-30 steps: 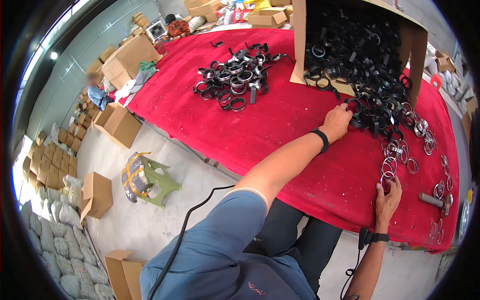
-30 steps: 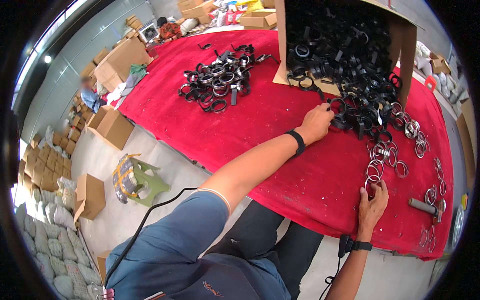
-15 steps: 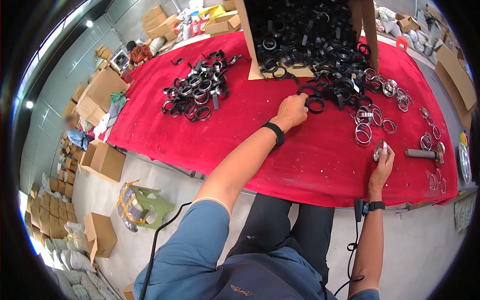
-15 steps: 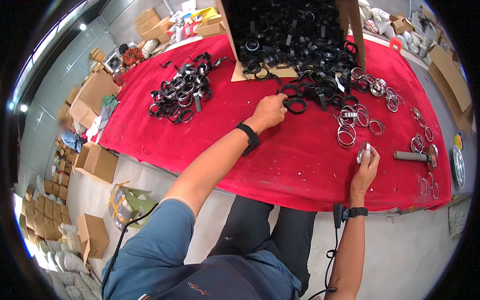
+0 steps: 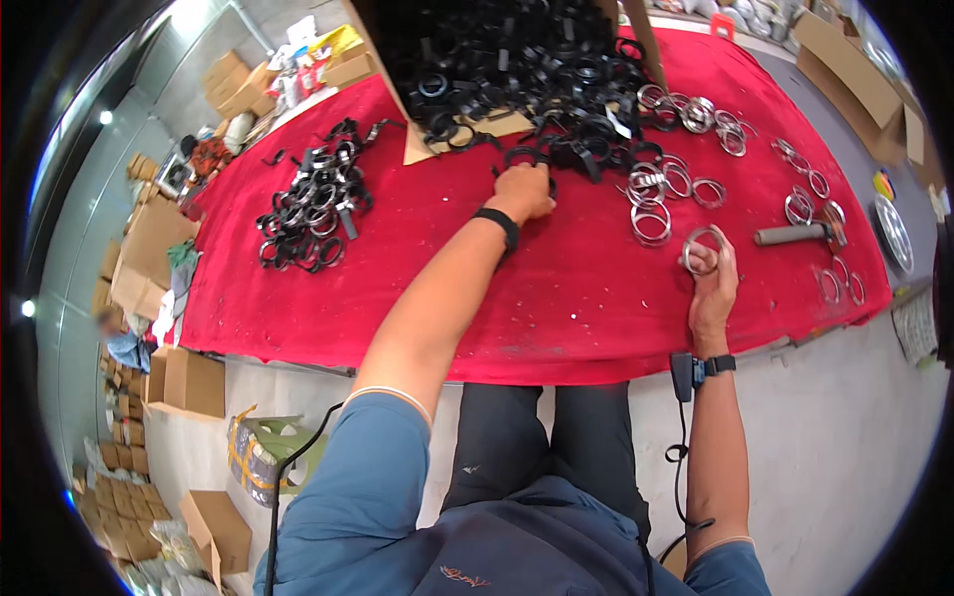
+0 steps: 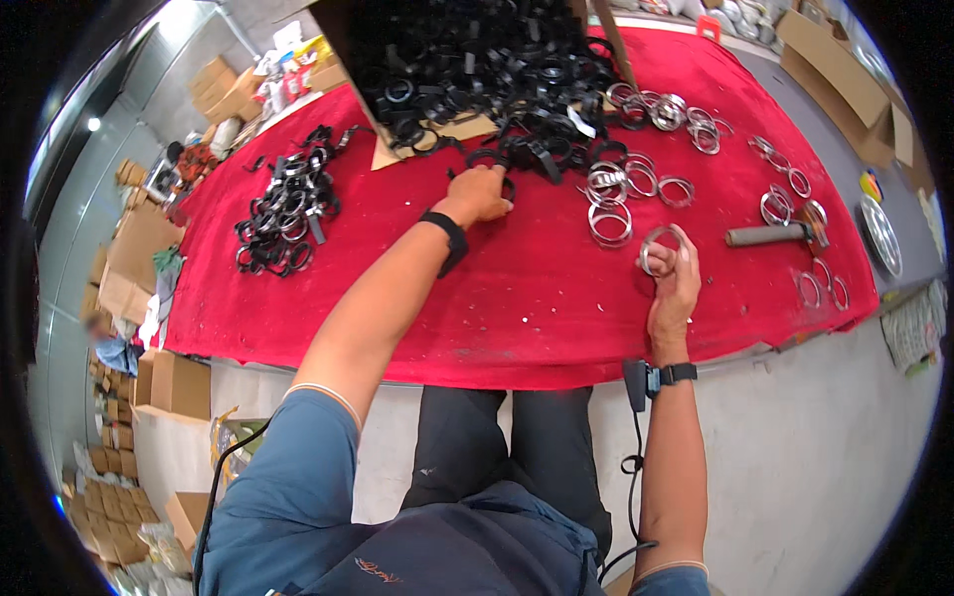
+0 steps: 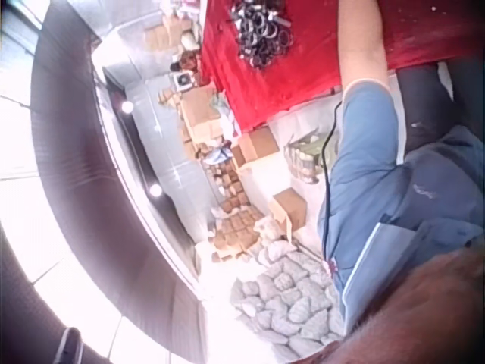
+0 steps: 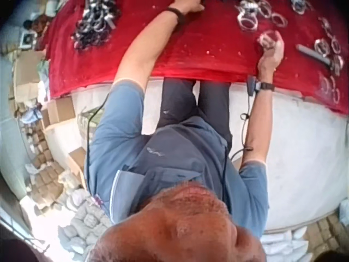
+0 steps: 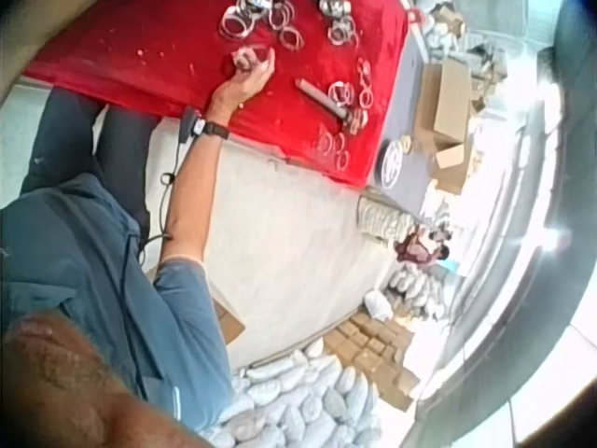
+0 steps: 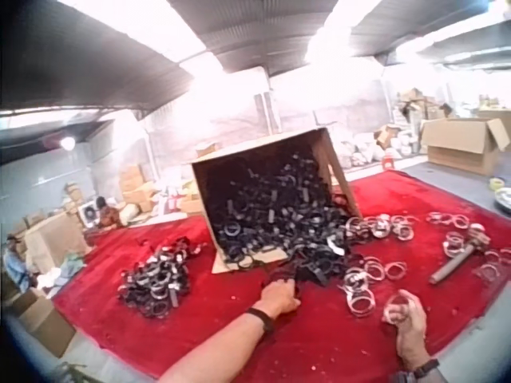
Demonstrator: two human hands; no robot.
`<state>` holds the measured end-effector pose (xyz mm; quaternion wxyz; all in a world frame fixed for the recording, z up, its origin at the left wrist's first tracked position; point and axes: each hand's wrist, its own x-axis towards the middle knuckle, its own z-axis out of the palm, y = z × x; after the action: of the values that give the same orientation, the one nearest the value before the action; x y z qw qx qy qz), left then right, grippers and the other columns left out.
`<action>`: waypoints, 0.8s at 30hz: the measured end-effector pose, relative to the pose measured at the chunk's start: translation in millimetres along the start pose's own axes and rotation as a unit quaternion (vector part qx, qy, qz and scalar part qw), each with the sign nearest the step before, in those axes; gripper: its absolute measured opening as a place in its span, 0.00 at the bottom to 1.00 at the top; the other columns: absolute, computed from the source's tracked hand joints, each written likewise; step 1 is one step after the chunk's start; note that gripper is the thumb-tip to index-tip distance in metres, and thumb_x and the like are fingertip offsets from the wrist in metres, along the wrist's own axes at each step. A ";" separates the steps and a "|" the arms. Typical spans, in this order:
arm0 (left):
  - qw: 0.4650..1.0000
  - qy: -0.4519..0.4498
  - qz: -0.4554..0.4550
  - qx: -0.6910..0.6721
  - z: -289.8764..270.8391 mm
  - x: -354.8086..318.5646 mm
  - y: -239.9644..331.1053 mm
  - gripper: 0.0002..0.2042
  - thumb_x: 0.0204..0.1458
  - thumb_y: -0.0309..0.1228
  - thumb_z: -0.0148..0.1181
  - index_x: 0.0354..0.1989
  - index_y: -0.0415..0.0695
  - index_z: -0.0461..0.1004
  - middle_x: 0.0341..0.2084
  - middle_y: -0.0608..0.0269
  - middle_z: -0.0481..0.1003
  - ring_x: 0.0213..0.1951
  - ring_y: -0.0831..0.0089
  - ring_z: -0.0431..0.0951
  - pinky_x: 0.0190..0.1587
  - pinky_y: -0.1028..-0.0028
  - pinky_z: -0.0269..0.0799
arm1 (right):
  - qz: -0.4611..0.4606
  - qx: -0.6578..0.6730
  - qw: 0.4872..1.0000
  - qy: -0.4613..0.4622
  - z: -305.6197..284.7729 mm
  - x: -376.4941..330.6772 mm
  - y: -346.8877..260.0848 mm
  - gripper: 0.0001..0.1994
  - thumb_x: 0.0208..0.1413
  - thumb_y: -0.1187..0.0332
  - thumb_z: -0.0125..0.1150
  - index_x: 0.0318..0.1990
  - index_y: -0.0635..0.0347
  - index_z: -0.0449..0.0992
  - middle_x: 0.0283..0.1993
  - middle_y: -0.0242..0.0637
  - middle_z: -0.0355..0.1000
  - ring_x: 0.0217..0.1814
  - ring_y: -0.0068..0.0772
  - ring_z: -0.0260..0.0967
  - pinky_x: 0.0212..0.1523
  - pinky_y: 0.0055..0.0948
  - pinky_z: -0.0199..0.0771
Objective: Fitting circular metal rings into black plastic ring housings at a red-clothed workstation table.
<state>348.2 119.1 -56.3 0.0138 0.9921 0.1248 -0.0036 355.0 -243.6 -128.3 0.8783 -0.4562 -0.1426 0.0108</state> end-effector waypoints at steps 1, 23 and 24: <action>1.000 0.000 -0.010 -0.003 0.4 -1.7 1.8 0.33 0.54 0.47 0.74 0.64 0.41 0.75 0.58 0.45 0.79 0.60 0.48 0.81 0.61 0.54 0.80 | 0.010 0.005 1.000 0.015 -5.0 0.1 0.5 0.27 0.78 0.53 0.46 0.70 0.68 0.66 0.49 0.49 0.81 0.47 0.31 0.79 0.55 0.31 0.78; 0.442 -0.077 0.153 -0.880 -48.1 -263.2 -11.9 0.42 0.71 0.55 0.56 0.81 0.38 0.50 0.60 0.41 0.76 0.59 0.54 0.82 0.62 0.52 0.79 | 0.273 0.168 0.902 -0.288 141.0 -98.0 -76.2 0.42 0.71 0.50 0.61 0.83 0.52 0.44 0.76 0.67 0.60 0.63 0.66 0.78 0.49 0.48 0.91; 0.462 -0.054 0.144 -0.873 -48.0 -270.7 -9.7 0.42 0.70 0.54 0.57 0.80 0.37 0.51 0.60 0.42 0.76 0.58 0.55 0.82 0.61 0.53 0.80 | 0.271 0.138 0.910 -0.283 144.2 -104.6 -80.2 0.45 0.69 0.50 0.65 0.83 0.53 0.45 0.77 0.68 0.58 0.63 0.64 0.78 0.47 0.45 0.91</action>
<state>83.7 62.8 -5.6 0.8800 0.4643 -0.0826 0.0562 208.2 -190.8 -10.6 0.8184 -0.3298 -0.2535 0.3966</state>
